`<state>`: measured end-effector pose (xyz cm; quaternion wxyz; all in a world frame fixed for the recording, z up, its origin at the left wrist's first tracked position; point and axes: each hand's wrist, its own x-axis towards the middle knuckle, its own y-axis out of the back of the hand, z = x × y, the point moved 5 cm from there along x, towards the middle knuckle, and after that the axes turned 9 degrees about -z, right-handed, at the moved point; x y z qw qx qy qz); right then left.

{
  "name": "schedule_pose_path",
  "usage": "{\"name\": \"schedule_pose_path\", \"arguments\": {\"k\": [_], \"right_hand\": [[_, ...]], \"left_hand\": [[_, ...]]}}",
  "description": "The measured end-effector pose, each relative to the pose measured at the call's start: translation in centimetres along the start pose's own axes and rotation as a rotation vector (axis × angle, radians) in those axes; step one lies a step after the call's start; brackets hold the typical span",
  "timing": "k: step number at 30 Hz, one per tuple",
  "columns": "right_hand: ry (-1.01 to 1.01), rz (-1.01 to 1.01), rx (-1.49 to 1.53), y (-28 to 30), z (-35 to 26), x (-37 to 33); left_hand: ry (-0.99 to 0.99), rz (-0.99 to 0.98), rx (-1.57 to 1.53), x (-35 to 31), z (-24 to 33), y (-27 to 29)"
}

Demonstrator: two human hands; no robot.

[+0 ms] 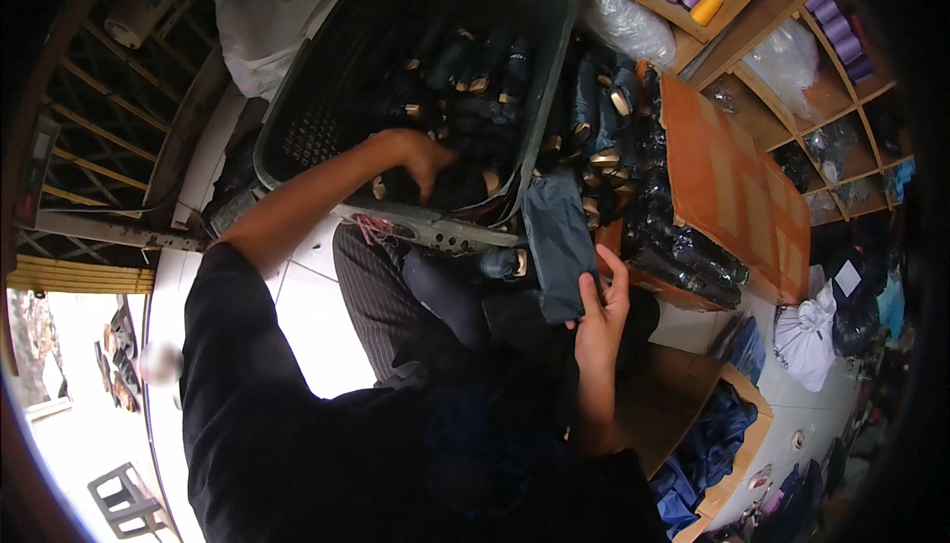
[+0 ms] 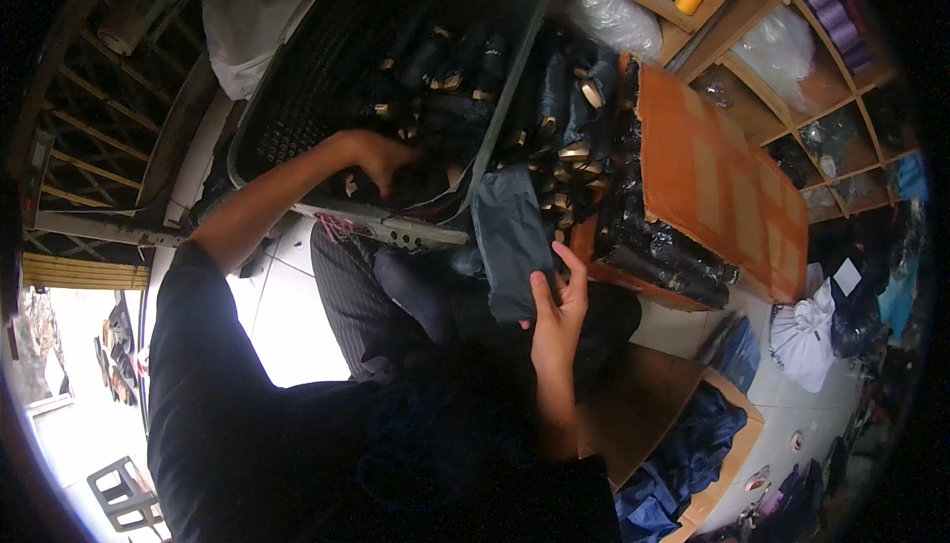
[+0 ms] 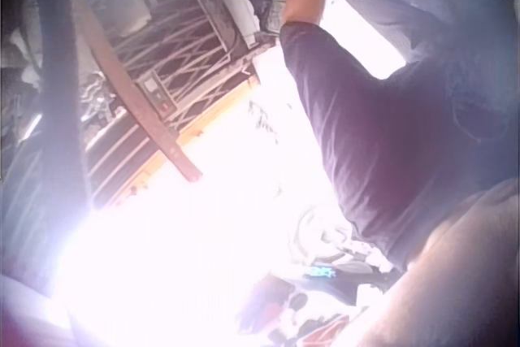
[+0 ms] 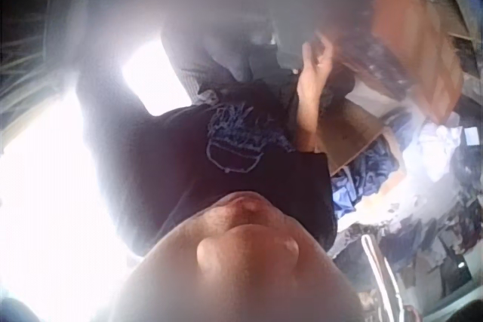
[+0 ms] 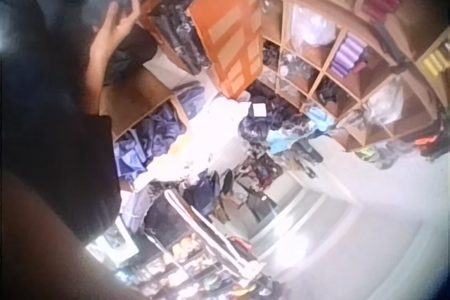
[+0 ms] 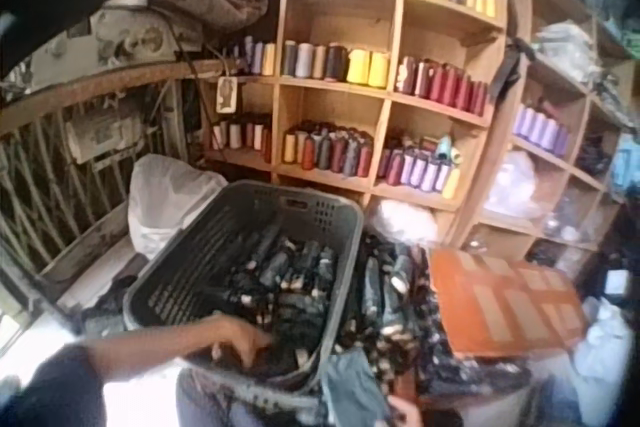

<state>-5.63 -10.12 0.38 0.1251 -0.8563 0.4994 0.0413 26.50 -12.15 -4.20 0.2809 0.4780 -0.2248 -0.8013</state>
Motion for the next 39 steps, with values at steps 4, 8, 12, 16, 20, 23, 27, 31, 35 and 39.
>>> {"name": "schedule_pose_path", "arguments": {"k": [4, 8, 12, 16, 20, 23, 27, 31, 35, 39], "right_hand": [[0.067, -0.02, 0.089, 0.3, 0.1, -0.6], [0.065, -0.019, 0.105, 2.0, 1.3, -0.8], [0.011, -0.112, 0.159, 3.1, 2.1, -0.5], [-0.032, -0.26, 0.258, 2.6, 1.7, -0.5], [-0.076, -0.507, 0.554, 0.0, 0.9, -0.3], [-0.087, -0.472, 0.8, -1.1, 0.4, -0.4], [-0.077, -0.272, 0.774, 0.7, -0.7, -1.5], [-0.123, -0.414, 0.825, 5.1, 2.6, -2.5], [-0.093, -0.398, 0.484, 5.7, 2.9, -3.4], [-0.149, -0.458, 0.448, 5.5, 2.8, -3.4]], "left_hand": [[0.152, -0.076, 0.109, 2.6, 0.5, -1.4], [0.169, -0.024, 0.106, 1.8, 2.0, -0.5], [0.073, 0.42, 0.142, -3.6, 2.7, 1.7], [-0.049, 0.903, 0.288, -9.7, 10.4, 5.7], [-0.43, 1.162, 0.489, -11.6, 19.6, 4.4], [-0.589, 1.116, 0.475, -8.7, 24.9, -0.5], [-0.667, 0.81, 0.499, -4.2, 28.7, -4.8], [-0.572, 1.044, 0.033, -4.6, 25.3, -4.8], [-0.334, 0.95, -0.104, -2.5, 24.2, -5.3], [-0.332, 0.9, -0.16, -0.9, 23.1, -7.0]]}}
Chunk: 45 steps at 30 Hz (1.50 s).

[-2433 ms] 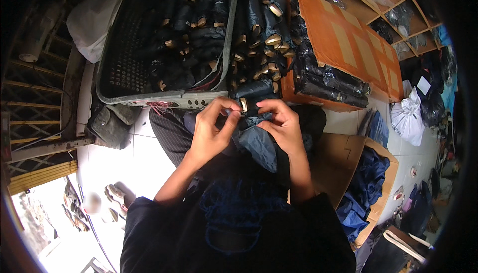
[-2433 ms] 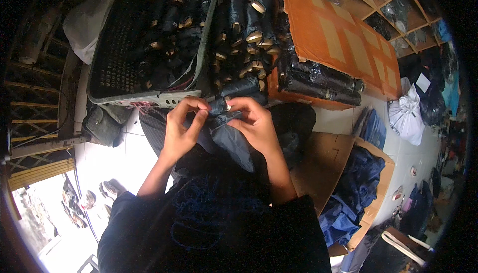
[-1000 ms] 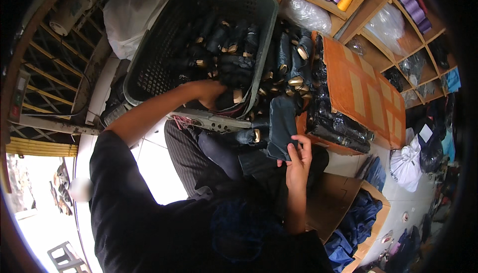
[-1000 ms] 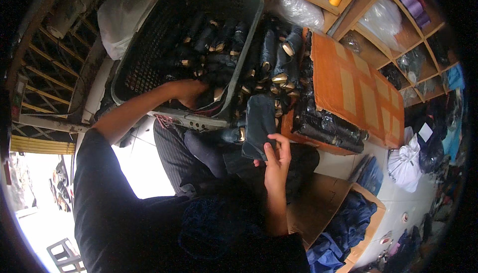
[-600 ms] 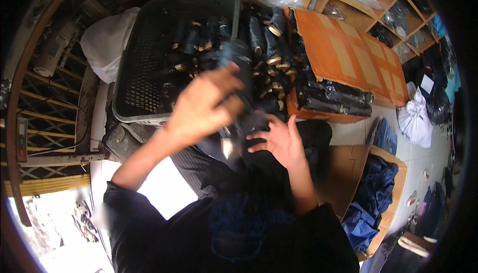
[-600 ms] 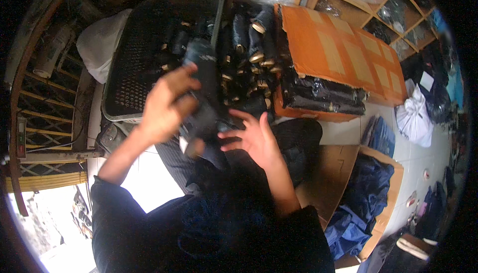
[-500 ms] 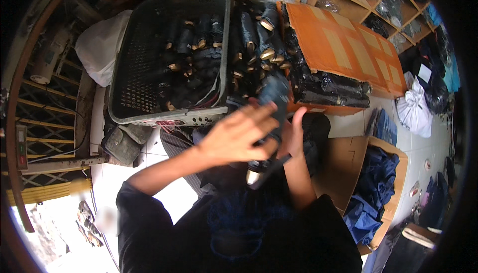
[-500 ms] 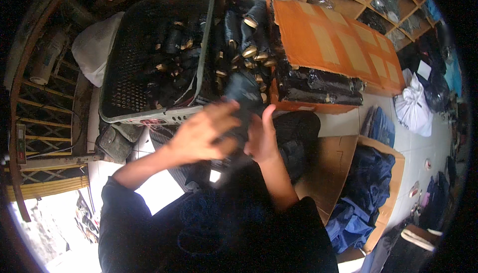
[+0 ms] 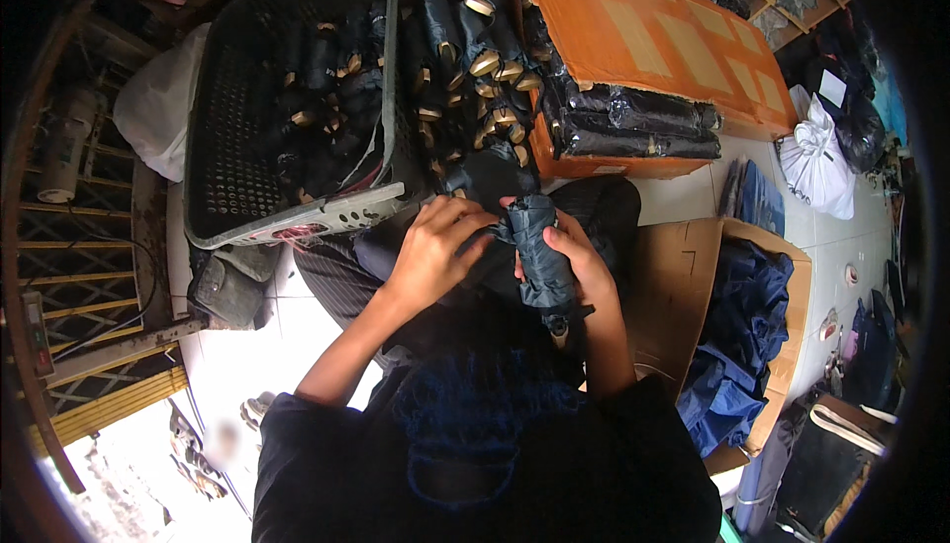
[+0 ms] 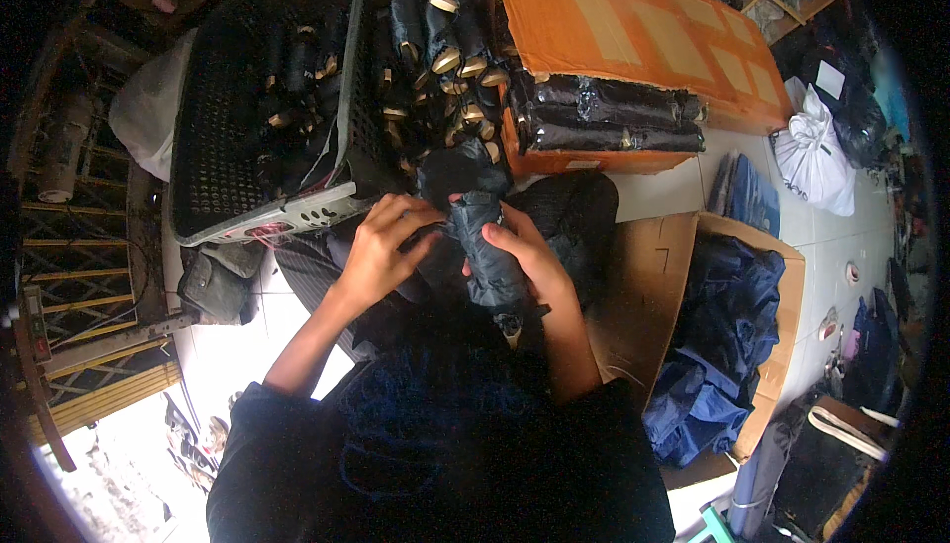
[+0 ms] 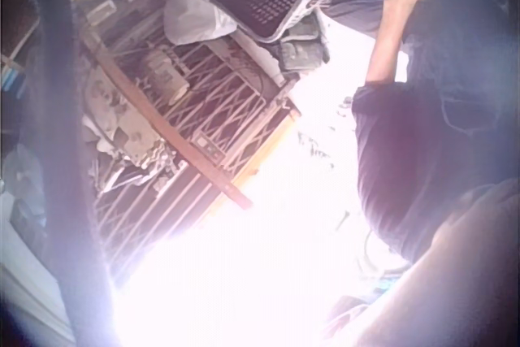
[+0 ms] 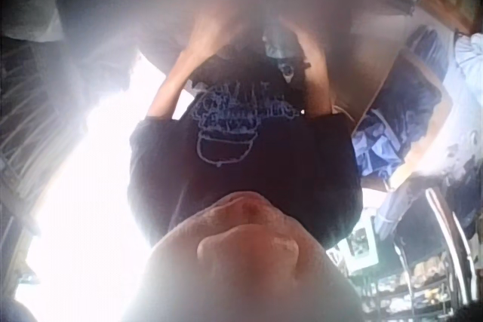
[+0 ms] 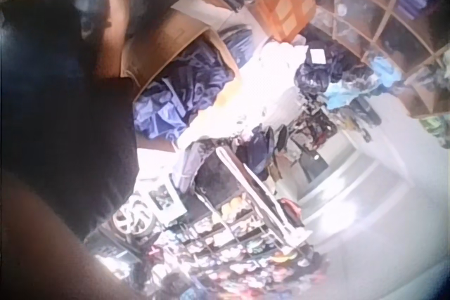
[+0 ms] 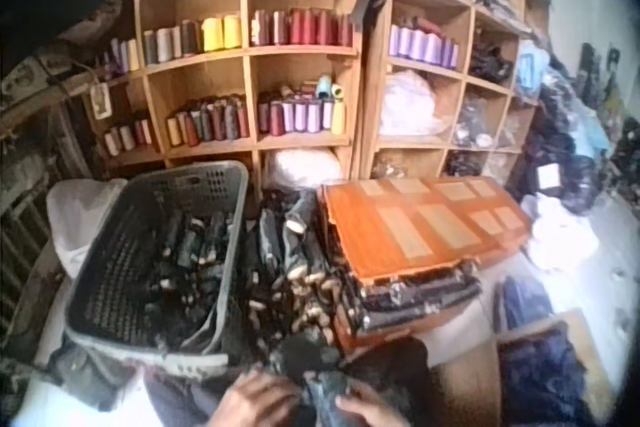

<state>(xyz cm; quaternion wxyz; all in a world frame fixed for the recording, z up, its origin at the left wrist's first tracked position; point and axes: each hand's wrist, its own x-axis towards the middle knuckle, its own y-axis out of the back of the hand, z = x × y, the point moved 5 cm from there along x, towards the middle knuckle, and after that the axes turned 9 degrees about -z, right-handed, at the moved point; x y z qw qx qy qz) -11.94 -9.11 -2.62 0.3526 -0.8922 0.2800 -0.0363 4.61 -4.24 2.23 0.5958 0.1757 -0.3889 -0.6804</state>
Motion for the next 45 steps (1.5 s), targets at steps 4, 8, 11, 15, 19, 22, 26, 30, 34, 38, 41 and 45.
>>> {"name": "schedule_pose_path", "arguments": {"k": [4, 8, 11, 15, 19, 22, 26, 30, 34, 38, 41, 45], "right_hand": [[0.004, -0.045, 0.028, 0.4, 0.0, -0.7], [-0.11, -0.119, -0.058, -0.1, 0.2, -2.0], [-0.144, -0.043, -0.095, 0.5, 1.5, -2.4], [-0.151, 0.106, -0.127, 1.2, 2.0, -2.9], [-0.065, 0.008, -0.489, 2.1, 1.9, -2.5], [-0.104, -0.043, -0.712, 1.9, 1.8, -3.1], [-0.231, 0.035, -0.952, 2.9, 2.9, -3.1], [-0.401, 0.143, -0.911, 2.3, 2.3, -3.2], [-0.149, 0.238, -1.015, 1.6, 1.7, -2.7], [-0.194, 0.261, -0.905, 2.3, 2.3, -2.3], [-0.148, 0.375, -0.909, 2.5, 3.3, -2.1], [0.092, 0.428, -1.013, 1.9, 3.5, -2.2]], "left_hand": [[0.077, 0.144, -0.104, -0.4, -1.6, -0.7], [0.331, 0.146, -0.351, -1.3, -2.8, -2.8], [0.498, 0.067, -0.634, -1.8, -3.9, -5.2], [0.537, 0.094, -0.739, -1.9, -5.3, -5.8], [0.393, 0.157, -0.333, -1.5, -4.2, -4.9], [0.153, 0.163, -0.159, -1.3, -2.1, -5.2], [0.049, 0.086, -0.208, -1.5, -1.5, -6.3], [0.024, 0.055, -0.211, -1.6, -1.5, -6.2], [-0.006, 0.015, -0.15, -1.5, -1.1, -5.7], [-0.018, 0.041, -0.132, -1.5, -0.7, -5.9], [-0.012, 0.081, -0.121, -1.7, -0.1, -6.1], [0.018, 0.148, -0.266, -2.1, -0.5, -6.6]]}}
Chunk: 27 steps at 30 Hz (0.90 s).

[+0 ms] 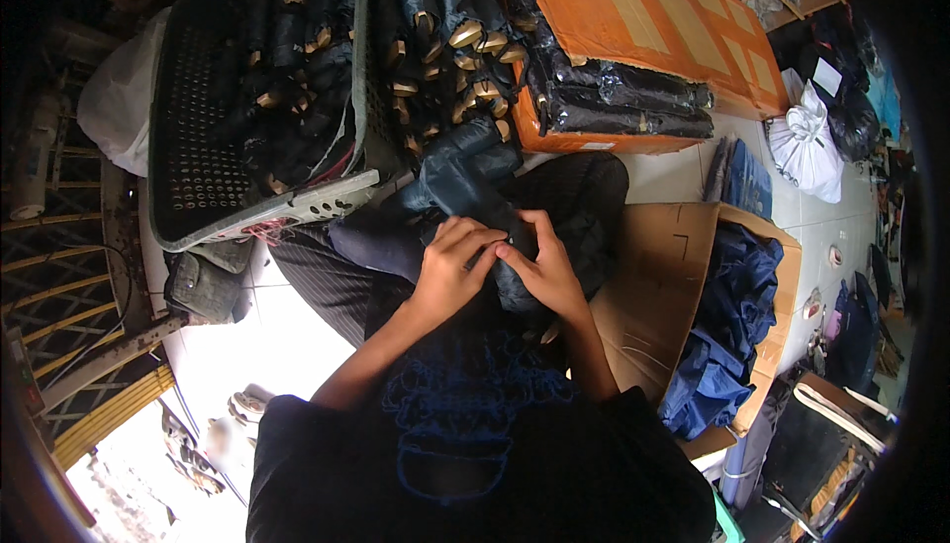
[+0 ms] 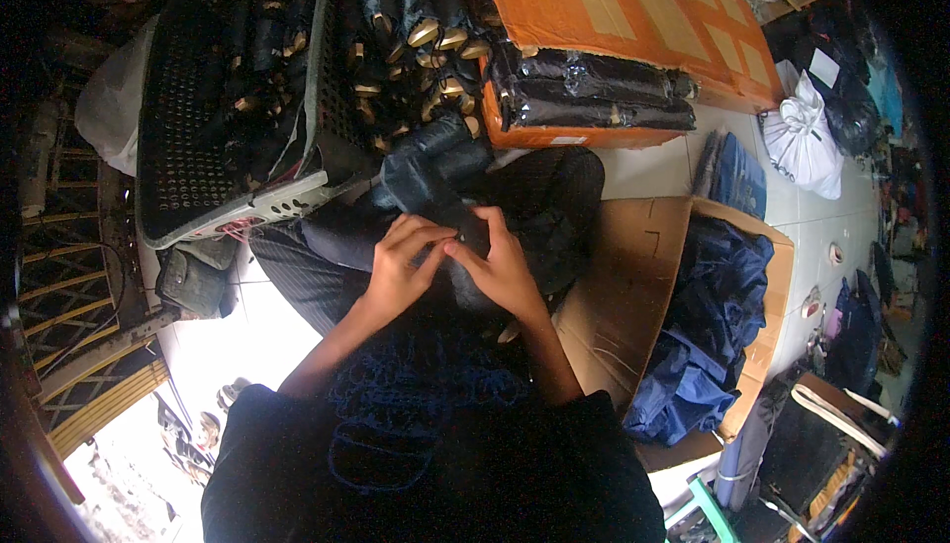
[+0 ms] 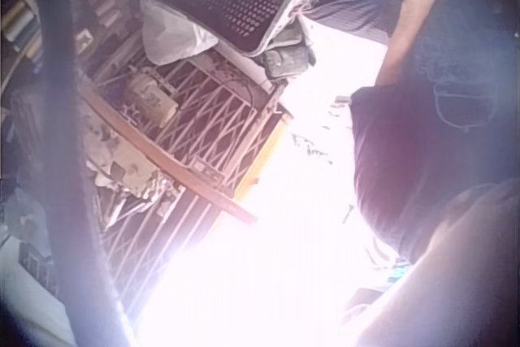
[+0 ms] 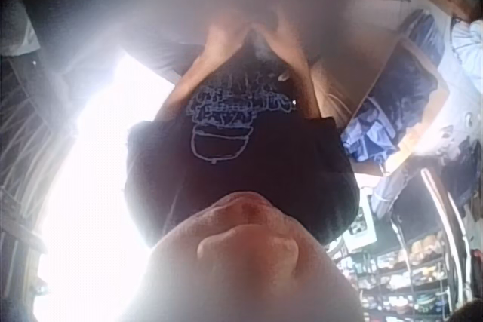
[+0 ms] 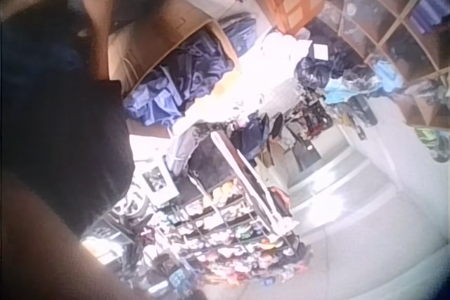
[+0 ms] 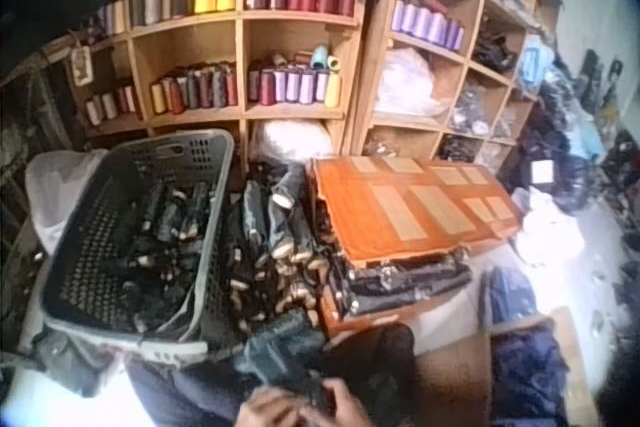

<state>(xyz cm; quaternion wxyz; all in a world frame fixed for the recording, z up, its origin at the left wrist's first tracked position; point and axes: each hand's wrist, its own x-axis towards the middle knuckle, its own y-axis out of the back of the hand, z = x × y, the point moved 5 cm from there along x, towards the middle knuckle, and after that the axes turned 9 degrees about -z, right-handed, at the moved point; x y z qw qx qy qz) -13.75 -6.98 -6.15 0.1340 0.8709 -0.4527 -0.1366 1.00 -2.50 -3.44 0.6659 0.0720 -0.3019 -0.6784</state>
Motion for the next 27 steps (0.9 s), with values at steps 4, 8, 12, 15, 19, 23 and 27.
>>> {"name": "schedule_pose_path", "arguments": {"k": [4, 8, 12, 15, 19, 23, 27], "right_hand": [[-0.02, -0.007, 0.142, -0.6, -0.4, -0.2], [-0.048, -0.06, 0.213, -1.2, -2.2, 0.0], [0.042, 0.053, 0.005, -1.5, -2.4, 0.4], [-0.056, 0.126, 0.22, -1.7, -1.9, 0.6], [-0.192, -0.077, 0.525, -3.2, 1.3, -0.8], [-0.252, -0.357, 0.647, -3.7, 1.9, -3.1], [-0.325, -0.298, 0.649, -3.6, 1.8, -3.9]], "left_hand": [[0.143, 0.187, -0.192, -1.4, -1.4, 0.3], [0.66, 0.621, -0.891, -3.1, -4.8, -1.4], [0.666, 0.204, -1.317, -0.7, -2.9, -1.3], [0.639, 0.259, -1.284, -0.7, -3.0, -1.5], [0.713, 0.345, -1.256, -1.6, -3.1, -2.3], [0.724, 0.312, -1.24, -3.0, -3.6, -2.7], [0.699, 0.144, -0.983, -4.0, -3.3, -2.7]]}}
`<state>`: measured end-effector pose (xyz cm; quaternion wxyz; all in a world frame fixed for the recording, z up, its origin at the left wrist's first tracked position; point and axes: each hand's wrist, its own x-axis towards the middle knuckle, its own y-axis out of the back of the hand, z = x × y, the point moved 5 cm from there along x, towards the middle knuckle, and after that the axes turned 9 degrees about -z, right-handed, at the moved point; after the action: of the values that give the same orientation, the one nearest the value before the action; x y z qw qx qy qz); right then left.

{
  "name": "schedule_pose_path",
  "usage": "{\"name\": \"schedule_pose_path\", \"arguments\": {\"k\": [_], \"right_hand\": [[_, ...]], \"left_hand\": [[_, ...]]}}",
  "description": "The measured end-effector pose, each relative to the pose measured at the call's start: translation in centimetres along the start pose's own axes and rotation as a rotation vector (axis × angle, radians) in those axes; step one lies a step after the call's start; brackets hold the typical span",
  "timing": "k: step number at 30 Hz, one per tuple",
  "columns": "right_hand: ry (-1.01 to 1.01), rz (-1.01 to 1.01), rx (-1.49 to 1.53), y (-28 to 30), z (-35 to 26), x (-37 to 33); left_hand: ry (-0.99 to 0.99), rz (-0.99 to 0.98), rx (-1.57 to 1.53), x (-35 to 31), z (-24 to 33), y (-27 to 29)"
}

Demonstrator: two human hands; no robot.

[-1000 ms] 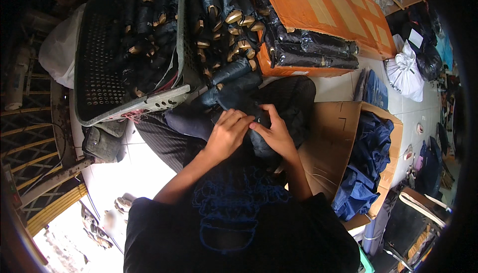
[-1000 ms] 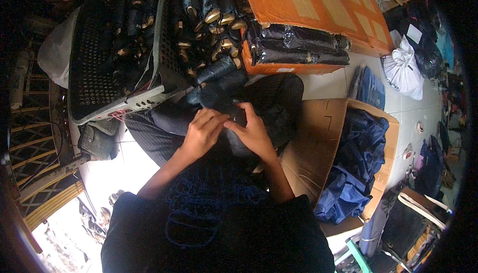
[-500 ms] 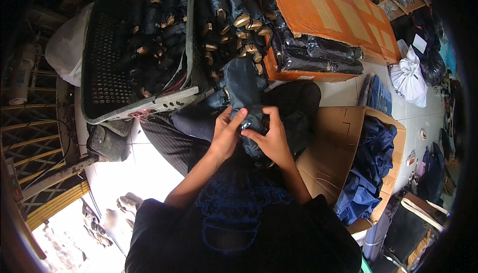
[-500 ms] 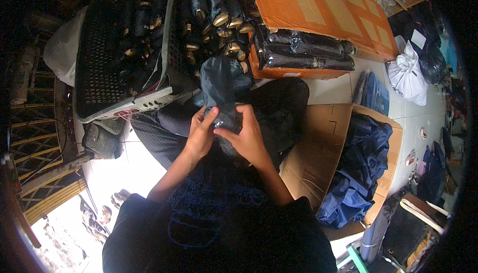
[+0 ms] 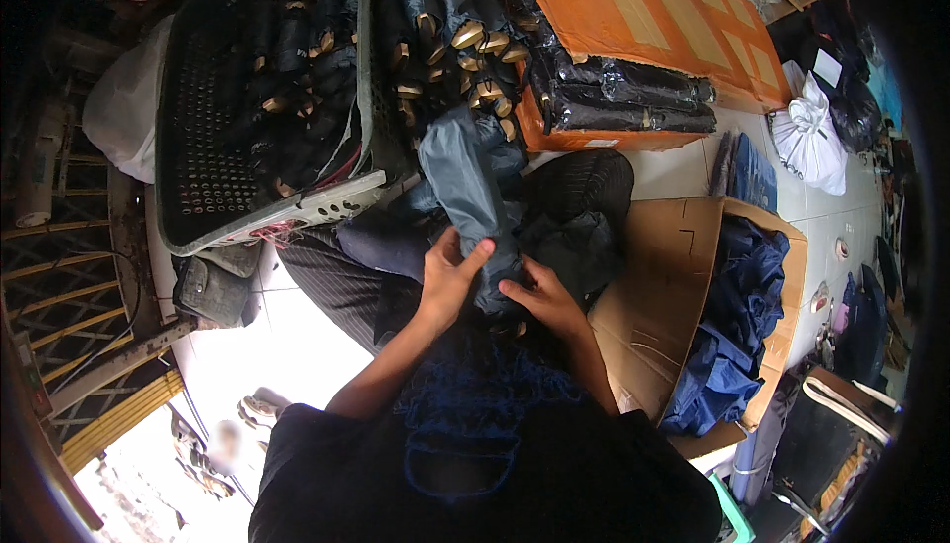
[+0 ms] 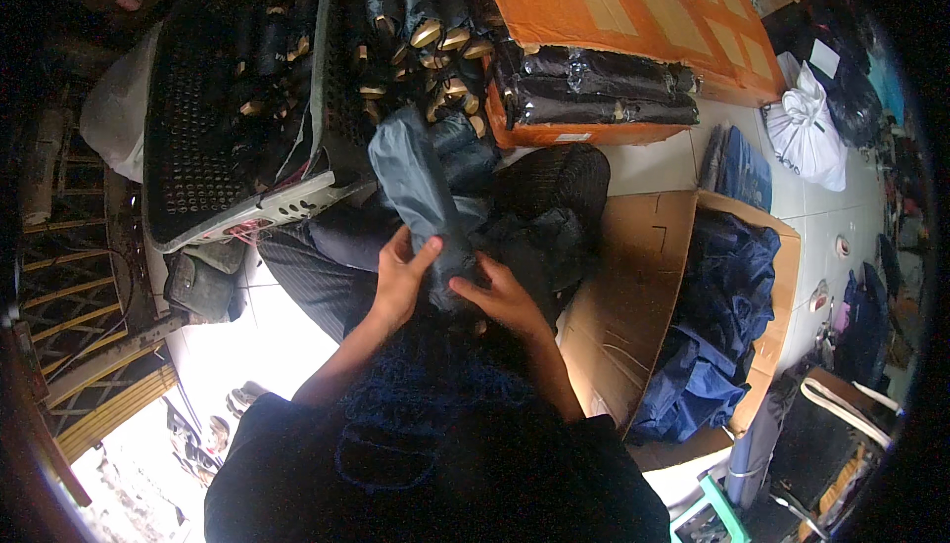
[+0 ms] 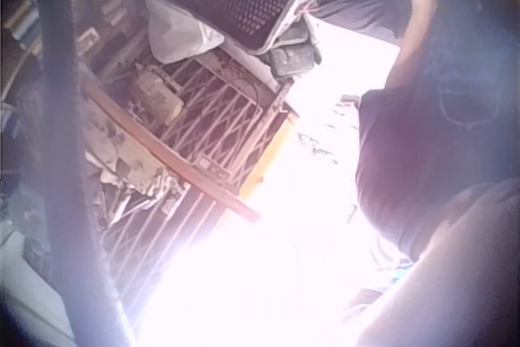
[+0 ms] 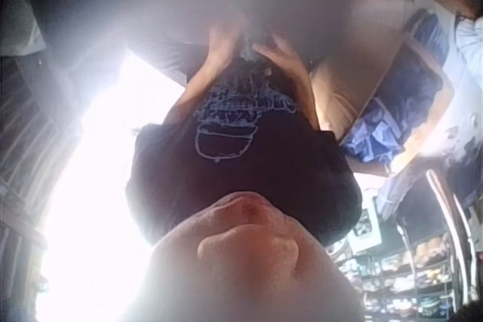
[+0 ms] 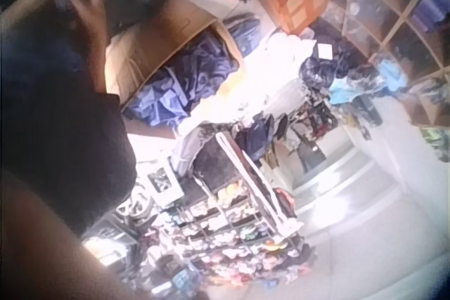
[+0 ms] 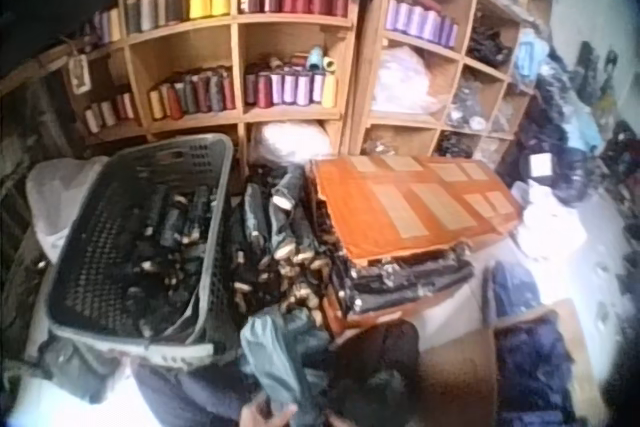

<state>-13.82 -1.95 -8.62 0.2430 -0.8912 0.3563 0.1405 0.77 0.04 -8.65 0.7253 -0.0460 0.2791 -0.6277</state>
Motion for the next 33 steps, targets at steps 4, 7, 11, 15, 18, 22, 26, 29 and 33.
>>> {"name": "schedule_pose_path", "arguments": {"k": [4, 7, 11, 15, 18, 22, 26, 29, 33], "right_hand": [[0.129, 0.107, -0.306, 0.2, -0.7, 0.3], [0.303, 0.232, -0.289, -1.2, -2.9, 0.6], [0.453, 0.286, -0.353, -2.7, -5.4, 0.9], [0.626, 0.349, -0.598, -2.6, -5.5, 1.1], [0.675, 0.353, -0.664, -2.6, -6.7, 0.8], [0.648, 0.309, -0.64, -2.8, -7.6, 0.1], [0.67, 0.33, -0.669, -2.7, -8.0, 0.0], [0.74, 0.361, -0.63, -2.5, -8.1, -0.3], [0.789, 0.398, -0.619, -2.0, -8.5, -0.3]], "left_hand": [[0.01, -0.093, 0.027, 0.1, 0.3, 0.8], [-0.039, -0.112, -0.179, 1.0, 2.2, 1.0], [-0.08, -0.081, -0.284, 1.9, 3.8, 0.5], [-0.163, -0.058, -0.228, 2.2, 4.7, -0.9], [-0.161, -0.035, -0.225, 2.5, 4.7, -1.2], [-0.138, -0.082, -0.261, 3.1, 5.2, -1.5], [-0.108, -0.12, -0.229, 3.1, 5.4, -2.1], [-0.123, -0.178, -0.179, 2.8, 5.7, -2.5], [-0.148, -0.254, -0.217, 2.6, 6.0, -3.7]]}}
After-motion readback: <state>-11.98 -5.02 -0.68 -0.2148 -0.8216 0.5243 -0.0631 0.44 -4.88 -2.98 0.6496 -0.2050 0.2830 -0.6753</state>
